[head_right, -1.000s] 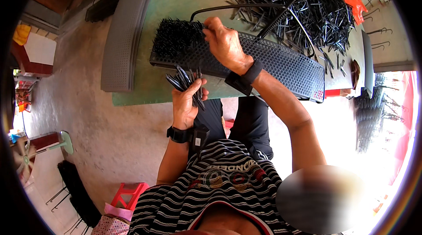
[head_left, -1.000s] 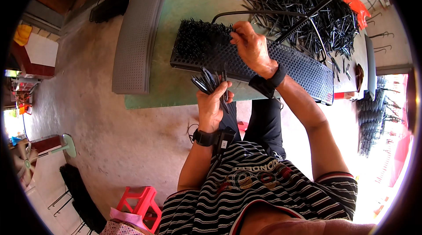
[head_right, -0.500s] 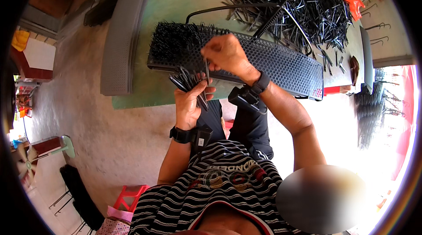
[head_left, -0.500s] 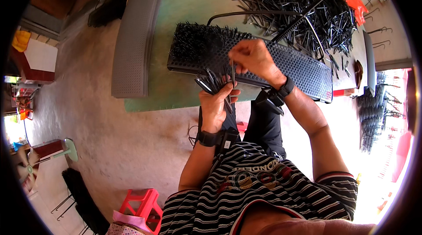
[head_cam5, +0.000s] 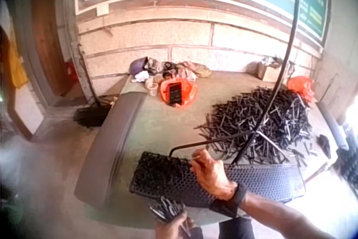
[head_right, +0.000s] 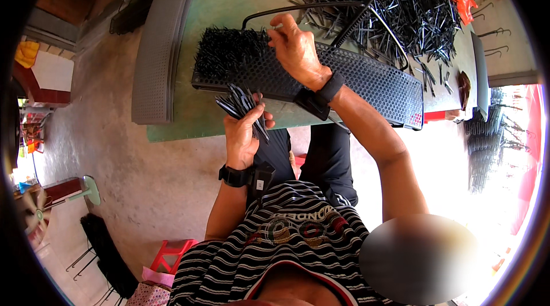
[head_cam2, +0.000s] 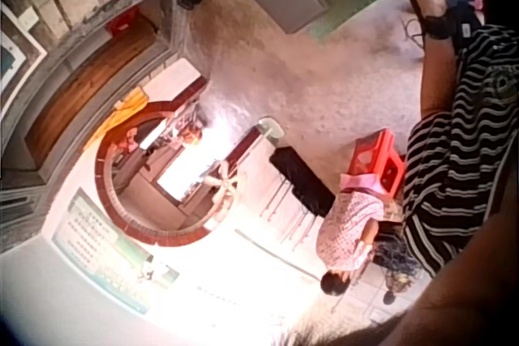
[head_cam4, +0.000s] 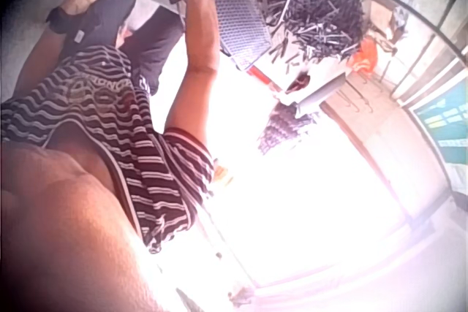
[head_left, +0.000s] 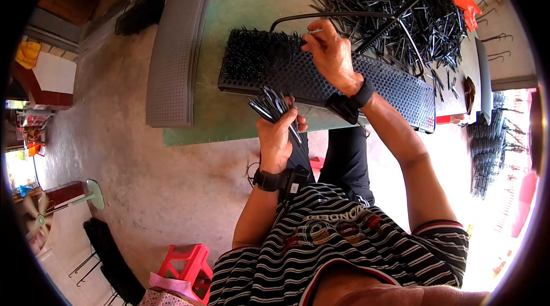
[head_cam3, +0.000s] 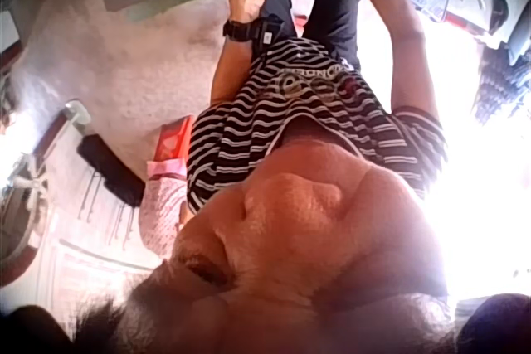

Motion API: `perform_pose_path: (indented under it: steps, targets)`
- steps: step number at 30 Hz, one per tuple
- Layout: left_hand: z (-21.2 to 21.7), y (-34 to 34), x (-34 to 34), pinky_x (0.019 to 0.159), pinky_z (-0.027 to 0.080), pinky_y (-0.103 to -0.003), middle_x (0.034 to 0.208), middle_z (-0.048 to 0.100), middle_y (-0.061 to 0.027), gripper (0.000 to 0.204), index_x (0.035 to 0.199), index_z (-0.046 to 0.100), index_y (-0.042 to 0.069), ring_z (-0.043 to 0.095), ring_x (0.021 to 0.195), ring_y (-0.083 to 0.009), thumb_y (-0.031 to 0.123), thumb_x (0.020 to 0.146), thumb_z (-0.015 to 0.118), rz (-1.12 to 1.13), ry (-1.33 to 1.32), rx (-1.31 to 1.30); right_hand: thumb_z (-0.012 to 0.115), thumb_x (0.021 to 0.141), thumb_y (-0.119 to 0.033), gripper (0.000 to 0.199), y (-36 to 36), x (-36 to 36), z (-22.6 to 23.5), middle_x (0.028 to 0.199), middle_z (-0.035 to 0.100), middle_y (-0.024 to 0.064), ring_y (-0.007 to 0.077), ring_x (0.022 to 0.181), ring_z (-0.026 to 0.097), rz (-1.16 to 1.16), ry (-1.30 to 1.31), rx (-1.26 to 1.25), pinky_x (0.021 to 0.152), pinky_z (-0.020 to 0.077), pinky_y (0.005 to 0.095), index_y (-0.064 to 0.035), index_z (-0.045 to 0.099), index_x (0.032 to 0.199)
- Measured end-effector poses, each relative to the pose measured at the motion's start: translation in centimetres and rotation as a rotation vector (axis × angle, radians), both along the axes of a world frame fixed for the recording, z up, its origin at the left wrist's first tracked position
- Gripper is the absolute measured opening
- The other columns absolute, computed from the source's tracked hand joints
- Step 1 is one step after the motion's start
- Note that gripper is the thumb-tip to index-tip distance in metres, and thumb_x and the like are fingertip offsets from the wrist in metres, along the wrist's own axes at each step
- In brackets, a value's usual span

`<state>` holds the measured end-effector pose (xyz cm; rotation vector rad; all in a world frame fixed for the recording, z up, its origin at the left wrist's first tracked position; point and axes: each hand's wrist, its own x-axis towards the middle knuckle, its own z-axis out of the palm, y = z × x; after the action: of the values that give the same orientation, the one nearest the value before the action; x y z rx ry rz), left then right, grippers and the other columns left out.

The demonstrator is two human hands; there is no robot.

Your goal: The person inserts black plastic bristles into the holes of a rectangular broom head. They pick up bundles of bristles from a pile on the table and push them into the slots of the broom head, working systematically to fill the surface.

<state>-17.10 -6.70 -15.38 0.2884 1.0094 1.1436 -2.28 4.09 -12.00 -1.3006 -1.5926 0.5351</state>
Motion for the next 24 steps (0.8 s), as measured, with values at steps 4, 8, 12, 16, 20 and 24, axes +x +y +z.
perform_pose_path:
  steps: [4, 8, 12, 16, 20, 24]
  targets:
    - [-0.1, 0.0, 0.0, 0.049, 0.054, -0.032, 0.087, 0.065, -0.0105, 0.021, 0.099, 0.062, -0.003, 0.062, 0.059, -0.018, -0.003, 0.078, 0.066, 0.01, 0.007, 0.009, 0.059, 0.085, -0.009, 0.011, 0.8, 0.8, -0.4, 0.077, 0.065, 0.0183, 0.0338, 0.063, 0.063, 0.086, -0.396, 0.185, 0.055, 0.0499, 0.0371, -0.0015, 0.057, 0.092]
    - [-0.1, 0.0, 0.0, 0.049, 0.053, -0.032, 0.083, 0.065, -0.0102, 0.022, 0.099, 0.062, -0.003, 0.062, 0.058, -0.0182, -0.003, 0.077, 0.067, 0.021, 0.009, 0.018, 0.064, 0.082, -0.018, 0.016, -0.1, 0.1, 0.3, 0.071, 0.064, 0.0168, 0.0369, 0.062, 0.06, 0.043, -0.474, 0.122, 0.056, 0.0491, 0.0412, -0.0019, 0.063, 0.082]
    - [-0.2, 0.3, 0.2, 0.049, 0.053, -0.032, 0.082, 0.065, -0.0109, 0.022, 0.099, 0.062, -0.002, 0.063, 0.06, -0.0189, -0.002, 0.077, 0.068, -0.01, 0.002, 0.034, 0.073, 0.073, -0.022, 0.023, -3.1, 0.2, 0.6, 0.063, 0.063, 0.0143, 0.0222, 0.055, 0.063, 0.229, -0.44, -0.238, 0.054, 0.0485, 0.0325, 0.0004, 0.067, 0.075]
    - [0.7, 0.3, 0.6, 0.052, 0.054, -0.032, 0.089, 0.065, -0.0133, 0.026, 0.103, 0.06, -0.002, 0.064, 0.065, -0.0203, -0.004, 0.078, 0.064, -0.038, -0.014, 0.097, 0.065, 0.082, -0.014, 0.018, -3.3, 0.9, 1.7, 0.068, 0.065, 0.0081, 0.0113, 0.057, 0.062, 0.242, -0.014, -0.589, 0.052, 0.0493, 0.025, 0.0039, 0.064, 0.086]
    - [0.9, -0.1, 0.8, 0.055, 0.055, -0.032, 0.092, 0.064, -0.0142, 0.029, 0.107, 0.057, -0.002, 0.064, 0.068, -0.0213, -0.007, 0.079, 0.06, -0.001, -0.001, 0.135, 0.059, 0.085, -0.007, 0.014, -2.1, 0.9, 2.4, 0.066, 0.065, 0.0123, 0.0123, 0.057, 0.065, 0.007, 0.194, -0.248, 0.05, 0.0486, 0.0241, 0.0052, 0.06, 0.092]
    - [0.4, -0.3, 0.5, 0.054, 0.055, -0.033, 0.086, 0.063, -0.0121, 0.027, 0.105, 0.056, -0.003, 0.064, 0.066, -0.0209, -0.008, 0.079, 0.06, 0.021, -0.023, 0.123, 0.055, 0.087, -0.003, 0.02, -0.9, 0.6, 1.8, 0.069, 0.065, 0.0126, 0.0175, 0.063, 0.067, -0.043, 0.052, 0.045, 0.051, 0.0488, 0.0265, 0.001, 0.048, 0.106]
